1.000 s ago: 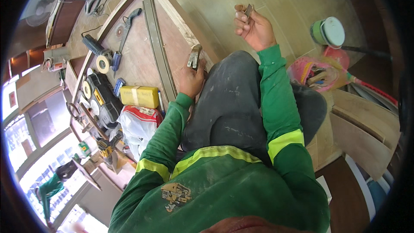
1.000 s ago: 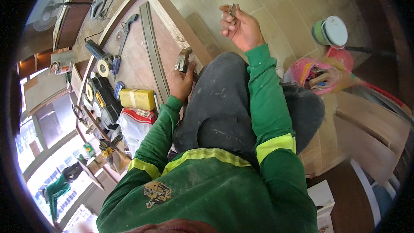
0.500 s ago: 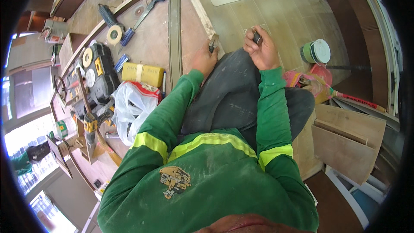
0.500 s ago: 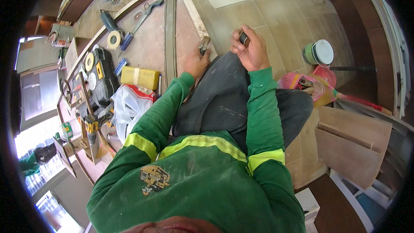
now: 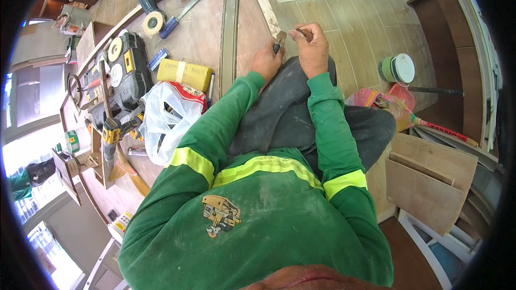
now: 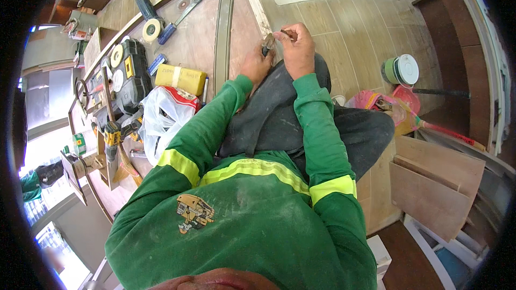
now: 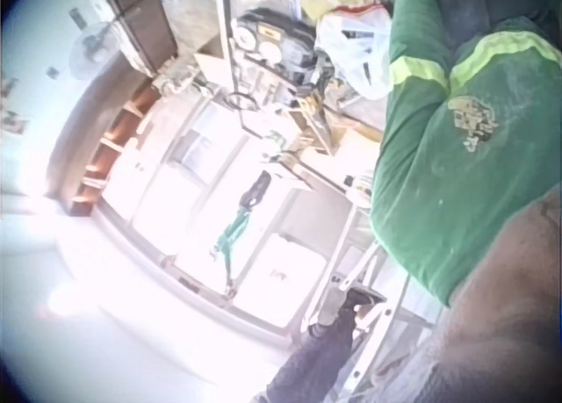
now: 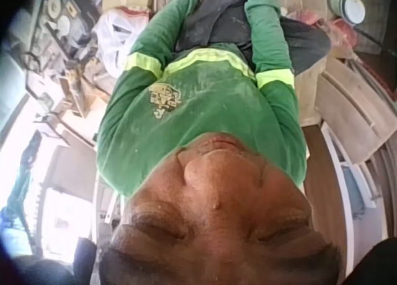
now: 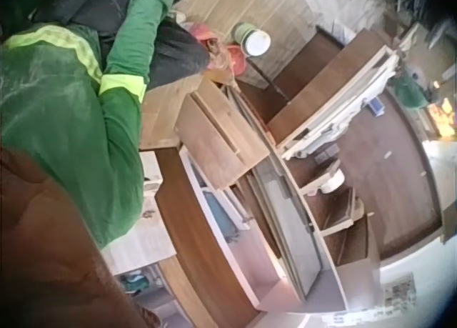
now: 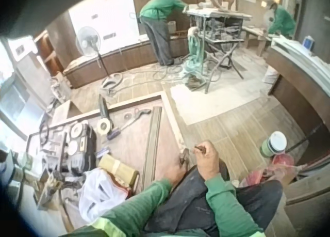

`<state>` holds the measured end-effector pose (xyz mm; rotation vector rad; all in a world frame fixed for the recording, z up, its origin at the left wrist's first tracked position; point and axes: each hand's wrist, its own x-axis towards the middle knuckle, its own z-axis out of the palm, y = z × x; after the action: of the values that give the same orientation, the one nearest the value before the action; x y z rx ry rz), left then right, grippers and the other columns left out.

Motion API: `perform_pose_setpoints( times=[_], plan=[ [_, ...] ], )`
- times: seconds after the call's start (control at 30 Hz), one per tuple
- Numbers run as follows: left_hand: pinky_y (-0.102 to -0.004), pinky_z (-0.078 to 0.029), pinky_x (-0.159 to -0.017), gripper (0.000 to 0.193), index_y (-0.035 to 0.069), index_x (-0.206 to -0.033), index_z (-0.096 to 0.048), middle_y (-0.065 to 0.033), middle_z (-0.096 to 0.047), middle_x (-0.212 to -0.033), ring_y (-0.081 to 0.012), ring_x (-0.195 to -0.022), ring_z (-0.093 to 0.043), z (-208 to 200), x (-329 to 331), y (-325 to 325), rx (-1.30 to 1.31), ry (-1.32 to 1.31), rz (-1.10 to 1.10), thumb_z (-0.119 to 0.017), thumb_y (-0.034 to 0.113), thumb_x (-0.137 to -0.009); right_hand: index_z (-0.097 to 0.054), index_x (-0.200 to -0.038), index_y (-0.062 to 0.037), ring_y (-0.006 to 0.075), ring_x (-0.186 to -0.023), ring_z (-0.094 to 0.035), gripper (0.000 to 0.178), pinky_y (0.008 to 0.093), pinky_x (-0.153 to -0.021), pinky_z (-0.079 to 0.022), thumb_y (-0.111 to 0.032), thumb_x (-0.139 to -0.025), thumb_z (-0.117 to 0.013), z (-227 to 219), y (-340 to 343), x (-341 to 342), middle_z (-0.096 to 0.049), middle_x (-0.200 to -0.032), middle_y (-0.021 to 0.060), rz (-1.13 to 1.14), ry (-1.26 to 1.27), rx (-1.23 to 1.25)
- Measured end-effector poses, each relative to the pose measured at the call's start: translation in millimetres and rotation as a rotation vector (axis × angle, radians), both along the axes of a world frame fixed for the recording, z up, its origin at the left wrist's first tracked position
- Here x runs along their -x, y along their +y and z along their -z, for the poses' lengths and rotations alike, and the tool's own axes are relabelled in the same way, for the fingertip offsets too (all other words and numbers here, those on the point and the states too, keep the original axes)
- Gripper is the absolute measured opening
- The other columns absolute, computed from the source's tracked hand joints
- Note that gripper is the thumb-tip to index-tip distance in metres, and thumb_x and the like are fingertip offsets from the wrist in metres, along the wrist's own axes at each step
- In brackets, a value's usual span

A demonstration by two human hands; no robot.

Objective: The person is sitting on the floor assembling a wooden furniture frame. They use a hammer to drive nails into the wooden joints to secure the pieces together. The person repeatedly positions the nails and strikes them with the hammer to fasten the frame.

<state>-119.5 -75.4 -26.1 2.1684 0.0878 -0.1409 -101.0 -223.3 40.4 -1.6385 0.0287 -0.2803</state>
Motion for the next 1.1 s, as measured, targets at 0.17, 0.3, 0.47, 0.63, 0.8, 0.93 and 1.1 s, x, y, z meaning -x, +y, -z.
perform_pose_setpoints(
  times=[0.17,0.3,0.47,0.63,0.8,0.93,1.1],
  plan=[
    [-0.0568,-0.054,-0.081,0.034,0.006,-0.121,-0.058,-0.0293,-0.072,-0.094,-0.0502,-0.094,-0.07,-5.7,-0.6,0.1,0.013,0.022,0.014,-0.067,0.03,-0.099,-0.065,-0.098,-0.0006,0.0159,-0.085,-0.07,0.019,0.0327,-0.077,-0.056,-0.008,-0.091,-0.081,1.8,12.8,3.7,-0.073,-0.093,0.0087,-0.014,-0.102,0.081],
    [-0.0576,-0.054,-0.082,0.032,0.006,-0.12,-0.057,-0.0295,-0.072,-0.096,-0.0506,-0.094,-0.07,-8.5,2.0,-6.0,-0.023,-0.014,0.027,-0.067,0.028,-0.098,-0.064,-0.1,-0.0003,0.022,-0.087,-0.07,0.02,0.0365,-0.077,-0.056,-0.01,-0.091,-0.08,4.0,6.5,10.8,-0.072,-0.096,0.0138,-0.168,0.072,0.185],
    [-0.0581,-0.055,-0.083,0.033,0.004,-0.118,-0.055,-0.0295,-0.072,-0.095,-0.051,-0.095,-0.069,6.0,1.7,-12.2,-0.071,-0.058,0.043,-0.069,0.024,-0.096,-0.065,-0.099,0.0002,0.0253,-0.089,-0.07,0.022,0.0375,-0.082,-0.056,-0.012,-0.09,-0.081,0.7,-8.5,20.8,-0.073,-0.098,0.0145,-0.154,0.075,0.373],
    [-0.0586,-0.054,-0.083,0.035,0.004,-0.12,-0.054,-0.0299,-0.071,-0.094,-0.0515,-0.096,-0.069,6.6,2.7,-13.5,-0.044,-0.055,0.053,-0.069,0.023,-0.095,-0.062,-0.096,-0.0003,0.0299,-0.086,-0.068,0.024,0.0413,-0.081,-0.054,-0.01,-0.087,-0.082,-2.0,-17.8,24.1,-0.068,-0.093,0.014,-0.169,0.03,0.525],
    [-0.0586,-0.054,-0.083,0.036,0.005,-0.122,-0.055,-0.0303,-0.072,-0.096,-0.0517,-0.096,-0.069,4.8,3.5,-14.6,-0.085,-0.071,0.041,-0.07,0.023,-0.094,-0.058,-0.097,-0.0004,0.0356,-0.09,-0.066,0.026,0.0458,-0.082,-0.053,-0.006,-0.086,-0.081,2.4,-20.9,26.6,-0.065,-0.095,0.0167,-0.203,0.112,0.528],
    [-0.0587,-0.054,-0.084,0.036,0.006,-0.123,-0.055,-0.0309,-0.072,-0.097,-0.0516,-0.096,-0.069,5.9,2.2,-13.9,-0.049,-0.042,0.034,-0.069,0.021,-0.093,-0.06,-0.108,0.0023,0.0367,-0.099,-0.069,0.028,0.0451,-0.087,-0.054,-0.005,-0.088,-0.078,-1.8,-22.4,23.6,-0.07,-0.106,0.0203,-0.229,0.21,0.409],
    [-0.0591,-0.054,-0.084,0.036,0.006,-0.124,-0.055,-0.0307,-0.072,-0.097,-0.0517,-0.095,-0.069,9.8,2.0,-13.8,-0.058,-0.045,0.047,-0.067,0.02,-0.094,-0.065,-0.125,0.0049,0.0392,-0.105,-0.071,0.038,0.0442,-0.092,-0.055,-0.014,-0.094,-0.073,1.8,-35.0,16.8,-0.072,-0.112,0.0251,-0.298,0.218,0.485]
  ],
)
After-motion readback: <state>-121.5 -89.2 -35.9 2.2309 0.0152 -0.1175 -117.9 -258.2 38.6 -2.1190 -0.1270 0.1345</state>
